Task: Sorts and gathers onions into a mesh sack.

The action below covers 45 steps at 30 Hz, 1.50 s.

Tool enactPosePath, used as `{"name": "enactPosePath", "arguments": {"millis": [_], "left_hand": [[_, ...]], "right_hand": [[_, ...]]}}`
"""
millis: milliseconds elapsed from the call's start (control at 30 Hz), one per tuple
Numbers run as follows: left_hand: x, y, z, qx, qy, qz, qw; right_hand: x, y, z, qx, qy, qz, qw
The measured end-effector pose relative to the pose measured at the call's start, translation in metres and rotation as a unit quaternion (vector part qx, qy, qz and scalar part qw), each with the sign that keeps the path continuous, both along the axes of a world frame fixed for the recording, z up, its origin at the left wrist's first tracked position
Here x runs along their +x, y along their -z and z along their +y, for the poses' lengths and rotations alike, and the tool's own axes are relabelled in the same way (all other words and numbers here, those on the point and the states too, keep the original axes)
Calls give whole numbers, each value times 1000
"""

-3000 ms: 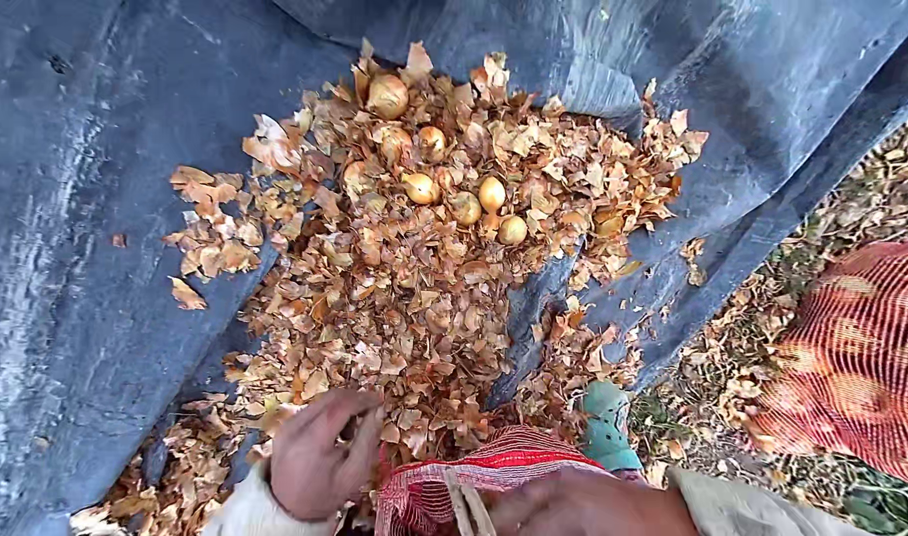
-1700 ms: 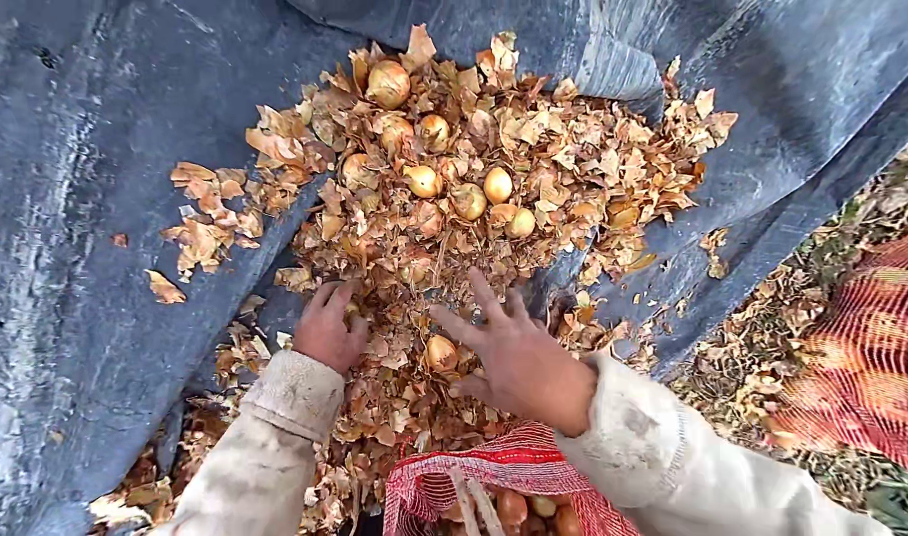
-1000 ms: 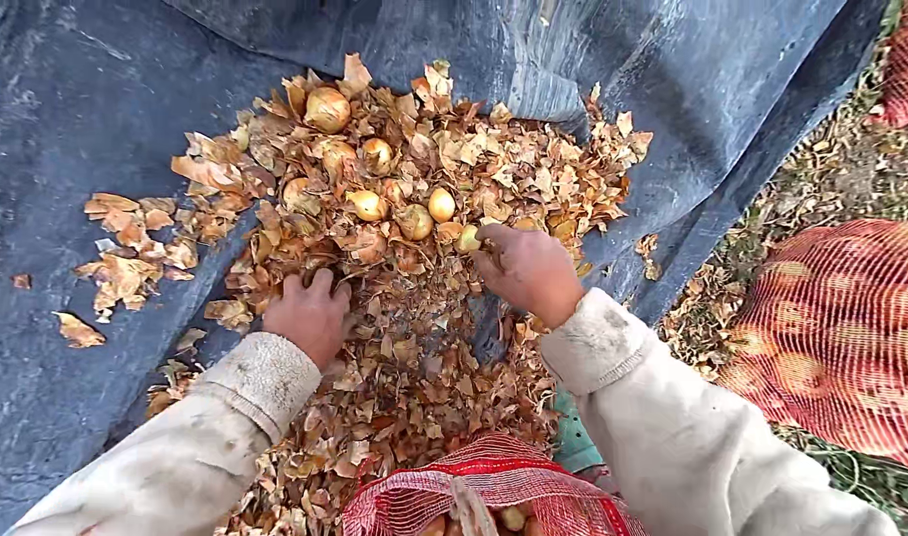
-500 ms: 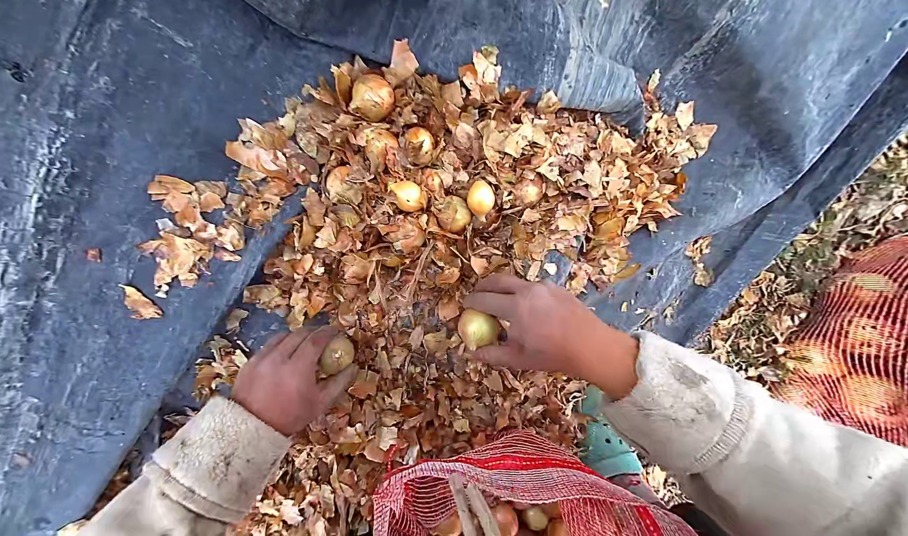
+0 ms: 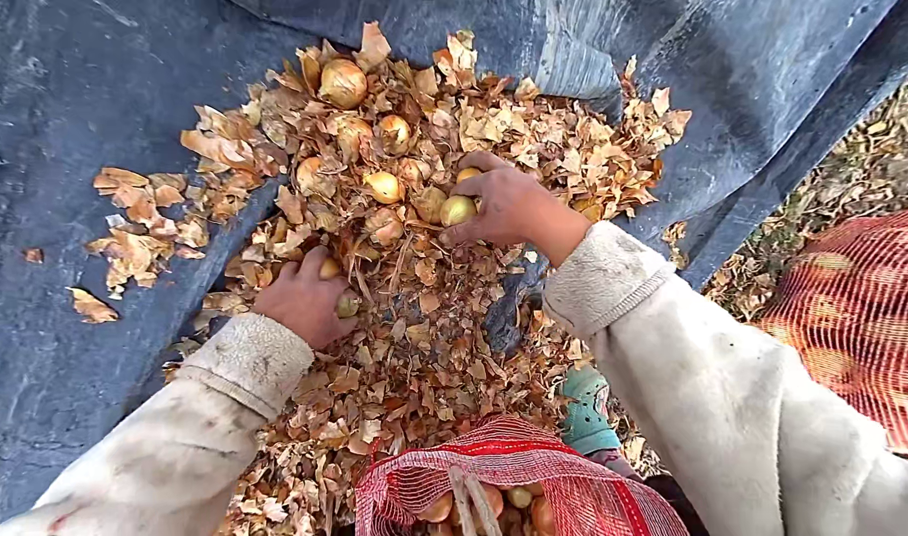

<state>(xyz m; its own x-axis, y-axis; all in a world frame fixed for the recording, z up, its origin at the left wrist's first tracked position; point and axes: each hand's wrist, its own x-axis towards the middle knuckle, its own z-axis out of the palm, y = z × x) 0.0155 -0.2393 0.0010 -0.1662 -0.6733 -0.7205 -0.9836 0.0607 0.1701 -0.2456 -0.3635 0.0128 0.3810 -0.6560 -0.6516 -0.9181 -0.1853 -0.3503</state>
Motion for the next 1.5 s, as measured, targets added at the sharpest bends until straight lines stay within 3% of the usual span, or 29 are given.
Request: {"name": "enactPosePath", "arguments": {"millis": [133, 233, 267, 300, 333, 400, 433, 467, 500, 533, 567, 600, 633, 667, 700, 733, 800, 867, 933, 1000, 1067, 1167, 1300, 1400, 1500], "left_hand": [[26, 7, 36, -191, -79, 160, 965], [30, 0, 61, -314, -217, 290, 877], [27, -5, 68, -323, -300, 359, 823], [21, -11, 75, -305, -393, 453, 739], [11, -18, 83, -254, -488, 546, 632], [-7, -38, 107, -75, -628, 637, 441], [-13, -44, 116, 22, -658, 660, 363], [-20, -47, 129, 115, -655, 683, 303], [-27, -51, 148, 199, -629, 700, 272], [-34, -54, 172, 266, -591, 708, 279], [-41, -57, 196, 321, -547, 700, 328], [-47, -60, 218, 353, -490, 670, 431], [-52, -62, 231, 360, -392, 634, 561], [-57, -66, 231, 327, -275, 592, 684], [-60, -66, 225, 246, -199, 568, 760], [-59, -65, 208, 146, -177, 558, 798], [-56, -51, 151, -95, -210, 514, 826], [-52, -22, 83, -305, -202, 387, 846], [-47, 8, 26, -361, -183, 279, 871], [-49, 35, -6, -350, -177, 227, 891], [-52, 50, -10, -342, -153, 196, 906], [-46, 62, 16, -335, -135, 193, 912], [-28, 77, 49, -365, -120, 202, 901], [-11, 72, 81, -312, -92, 209, 922], [10, 59, 123, -324, -98, 202, 919]], "right_hand": [[16, 1, -2, 30, -86, 93, 991], [7, -6, 2, -17, -35, 6, 999], [-3, -12, 11, -36, 31, -86, 995], [-12, -20, 25, -44, 124, -198, 971], [-17, -29, 44, -18, 226, -314, 922], [-28, -50, 102, 163, 373, -509, 758], [-35, -60, 134, 275, 395, -554, 680], [-43, -64, 170, 385, 386, -565, 619], [-52, -64, 209, 488, 343, -549, 585], [-63, -61, 246, 565, 281, -503, 591], [-73, -58, 273, 605, 191, -432, 641], [-79, -57, 286, 604, 74, -355, 709], [-79, -57, 289, 582, -35, -269, 766], [-76, -57, 285, 556, -110, -194, 801], [-72, -58, 274, 523, -136, -159, 826], [-67, -59, 255, 486, -122, -173, 848], [-53, -66, 205, 402, -44, -264, 876], [-30, -65, 162, 180, 45, -319, 930], [-1, -41, 120, -100, 95, -265, 954], [23, -17, 76, -191, 104, -170, 961], [43, 9, 48, -162, 100, -96, 977], [54, 40, 49, -172, 97, -71, 978], [41, 34, 78, -163, 90, -81, 979], [26, 31, 96, -58, 79, -43, 994], [12, 24, 117, -15, 96, -121, 988]]}}
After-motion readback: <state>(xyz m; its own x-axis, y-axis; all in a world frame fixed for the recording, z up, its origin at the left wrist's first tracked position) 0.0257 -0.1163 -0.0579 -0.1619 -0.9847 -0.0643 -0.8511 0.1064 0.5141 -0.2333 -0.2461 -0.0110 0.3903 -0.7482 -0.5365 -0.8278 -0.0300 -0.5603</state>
